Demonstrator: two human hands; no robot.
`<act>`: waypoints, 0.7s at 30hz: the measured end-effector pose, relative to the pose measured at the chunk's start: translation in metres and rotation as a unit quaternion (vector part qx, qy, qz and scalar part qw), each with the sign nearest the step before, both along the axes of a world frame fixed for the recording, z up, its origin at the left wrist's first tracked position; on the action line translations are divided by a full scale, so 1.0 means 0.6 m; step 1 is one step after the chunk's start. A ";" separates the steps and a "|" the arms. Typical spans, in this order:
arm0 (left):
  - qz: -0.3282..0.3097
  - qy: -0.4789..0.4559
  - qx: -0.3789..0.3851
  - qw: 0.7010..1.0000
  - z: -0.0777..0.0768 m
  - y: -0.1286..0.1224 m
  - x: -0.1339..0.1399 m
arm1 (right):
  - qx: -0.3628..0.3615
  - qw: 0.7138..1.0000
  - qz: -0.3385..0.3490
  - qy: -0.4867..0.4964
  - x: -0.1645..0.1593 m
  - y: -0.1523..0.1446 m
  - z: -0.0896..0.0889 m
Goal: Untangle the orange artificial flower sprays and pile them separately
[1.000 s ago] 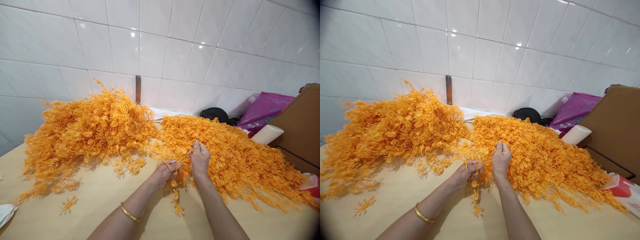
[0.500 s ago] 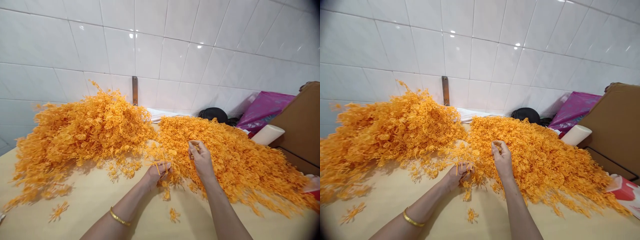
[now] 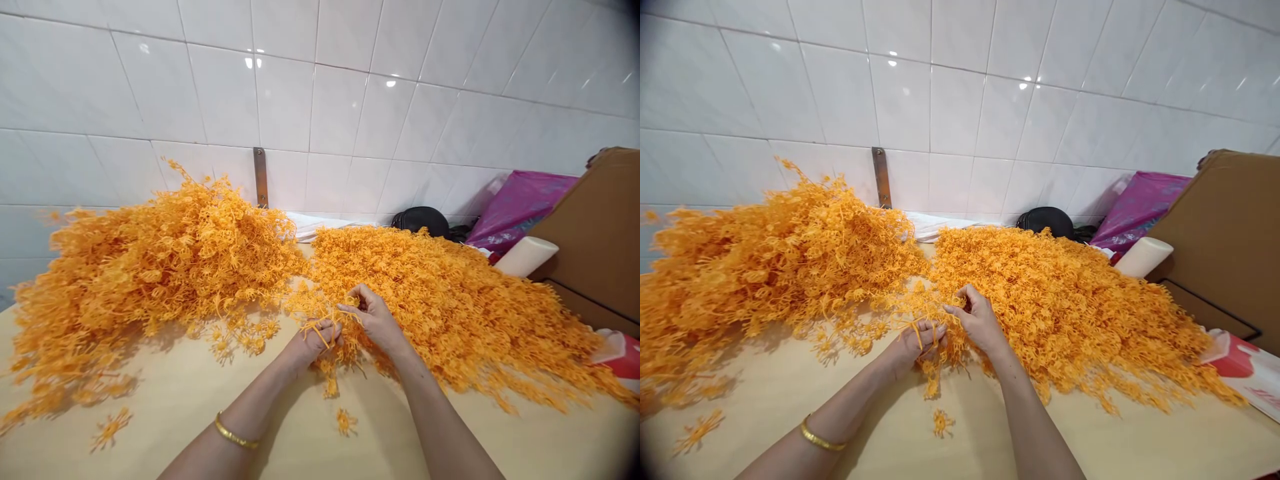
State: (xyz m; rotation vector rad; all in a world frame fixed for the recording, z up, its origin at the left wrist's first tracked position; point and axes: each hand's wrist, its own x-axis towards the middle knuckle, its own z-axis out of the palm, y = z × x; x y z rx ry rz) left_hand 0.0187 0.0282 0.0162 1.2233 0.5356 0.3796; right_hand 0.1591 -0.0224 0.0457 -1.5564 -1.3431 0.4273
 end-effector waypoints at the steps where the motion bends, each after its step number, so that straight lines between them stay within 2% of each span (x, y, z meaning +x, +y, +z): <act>1: -0.003 -0.005 -0.001 1.000 -0.003 0.002 0.000 | 0.005 1.000 -0.013 -0.009 -0.002 -0.001 0.001; 6: -0.013 -0.015 -0.012 1.000 -0.013 0.008 0.002 | -0.009 0.997 -0.041 -0.071 -0.011 -0.006 0.006; 10: -0.004 -0.046 0.001 0.999 0.000 0.002 0.002 | 0.030 0.994 -0.087 -0.057 -0.019 -0.007 0.010; 15: -0.006 -0.087 -0.008 0.996 0.017 -0.004 0.004 | 0.106 0.980 -0.161 0.051 -0.035 0.003 0.009; 21: -0.010 -0.120 -0.029 0.992 0.025 -0.005 0.004 | 0.155 0.939 -0.175 0.254 -0.049 0.016 0.010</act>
